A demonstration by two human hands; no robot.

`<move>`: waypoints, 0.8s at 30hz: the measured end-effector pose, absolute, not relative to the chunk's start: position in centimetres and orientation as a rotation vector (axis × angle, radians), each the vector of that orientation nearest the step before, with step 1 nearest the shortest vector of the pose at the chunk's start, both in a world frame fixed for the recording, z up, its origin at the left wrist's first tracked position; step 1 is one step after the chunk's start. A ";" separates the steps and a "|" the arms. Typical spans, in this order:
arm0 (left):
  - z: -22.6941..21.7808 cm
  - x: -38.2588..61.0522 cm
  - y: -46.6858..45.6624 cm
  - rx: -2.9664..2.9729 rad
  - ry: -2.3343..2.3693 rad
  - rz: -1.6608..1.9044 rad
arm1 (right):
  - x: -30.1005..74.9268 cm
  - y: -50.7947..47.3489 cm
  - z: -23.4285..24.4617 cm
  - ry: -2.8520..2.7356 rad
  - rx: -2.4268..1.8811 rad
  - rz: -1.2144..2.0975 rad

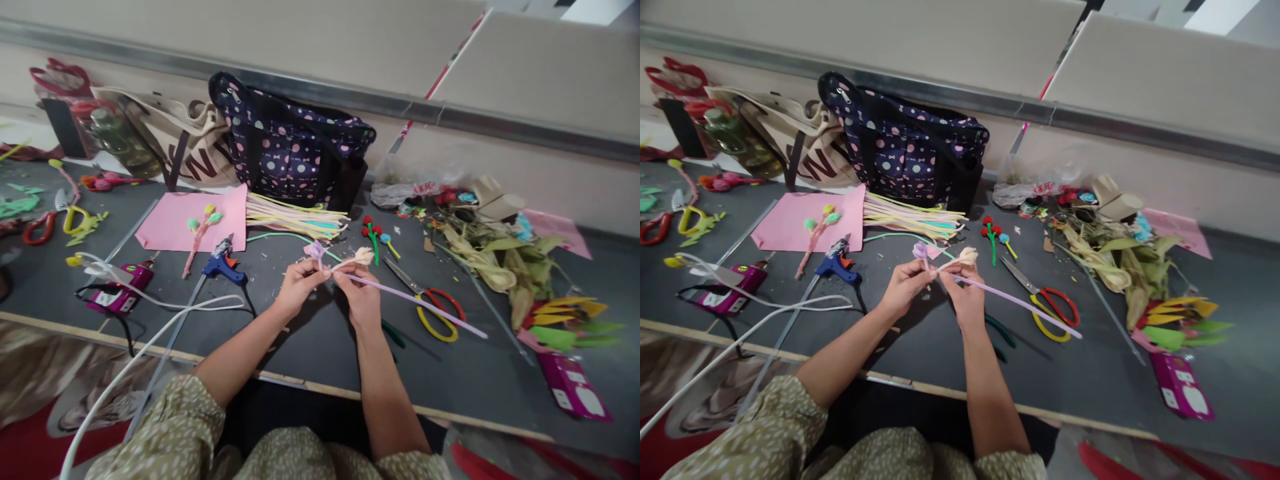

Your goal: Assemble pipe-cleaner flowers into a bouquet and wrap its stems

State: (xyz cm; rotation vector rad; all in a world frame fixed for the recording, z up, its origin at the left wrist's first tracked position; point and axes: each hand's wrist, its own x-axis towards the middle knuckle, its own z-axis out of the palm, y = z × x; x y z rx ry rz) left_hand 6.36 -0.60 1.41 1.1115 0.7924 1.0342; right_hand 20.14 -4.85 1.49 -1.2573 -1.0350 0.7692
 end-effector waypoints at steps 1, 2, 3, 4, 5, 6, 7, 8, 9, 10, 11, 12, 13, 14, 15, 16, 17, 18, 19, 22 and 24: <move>1.6 6.4 -0.6 1.043 0.770 1.003 | 20.2 -4.9 1.5 -1.033 -1.246 0.771; 1.8 6.4 -0.7 0.979 0.746 0.981 | 20.2 -4.9 1.6 -1.024 -1.228 0.785; 2.0 6.4 -0.7 0.919 0.723 0.964 | 20.2 -5.0 1.7 -1.013 -1.205 0.812; 2.2 6.5 -0.7 0.865 0.701 0.946 | 20.2 -5.1 1.9 -1.006 -1.179 0.852; 2.4 6.4 -0.8 0.818 0.682 0.923 | 20.1 -5.2 2.1 -0.996 -1.149 0.898; 2.5 6.4 -0.7 0.781 0.668 0.893 | 20.1 -5.2 2.2 -0.986 -1.119 0.945; 2.6 6.4 -0.7 0.752 0.658 0.856 | 20.1 -5.3 2.4 -0.975 -1.091 0.991; 2.6 6.3 -0.7 0.728 0.650 0.813 | 20.0 -5.4 2.5 -0.964 -1.070 1.031; 2.5 6.3 -0.6 0.707 0.642 0.771 | 20.0 -5.4 2.6 -0.949 -1.055 1.065; 2.4 6.2 -0.6 0.688 0.635 0.736 | 20.0 -5.4 2.6 -0.928 -1.048 1.087; 2.2 6.2 -0.5 0.677 0.630 0.709 | 20.0 -5.4 2.6 -0.906 -1.052 1.099; 2.0 6.1 -0.5 0.671 0.629 0.693 | 20.1 -5.3 2.5 -0.883 -1.068 1.102; 1.8 6.1 -0.4 0.674 0.632 0.686 | 20.1 -5.3 2.4 -0.860 -1.093 1.098; 1.6 6.1 -0.3 0.685 0.639 0.682 | 20.1 -5.2 2.3 -0.840 -1.122 1.091; 1.4 6.1 -0.3 0.699 0.648 0.678 | 20.2 -5.1 2.2 -0.824 -1.154 1.078; 1.3 6.1 -0.2 0.712 0.656 0.675 | 20.2 -5.0 2.1 -0.810 -1.184 1.060; 1.2 6.2 -0.1 0.720 0.661 0.675 | 20.3 -4.9 2.0 -0.794 -1.209 1.041; 1.2 6.2 0.0 0.721 0.668 0.676 | 20.3 -4.8 2.0 -0.778 -1.228 1.022; 1.2 6.2 0.1 0.719 0.674 0.676 | 20.4 -4.8 1.9 -0.765 -1.241 1.007; 1.5 6.2 0.3 0.704 0.688 0.687 | 20.5 -4.7 1.9 -0.751 -1.270 0.985; 1.6 6.1 0.4 0.722 0.680 0.688 | 20.5 -4.7 1.8 -0.754 -1.279 0.982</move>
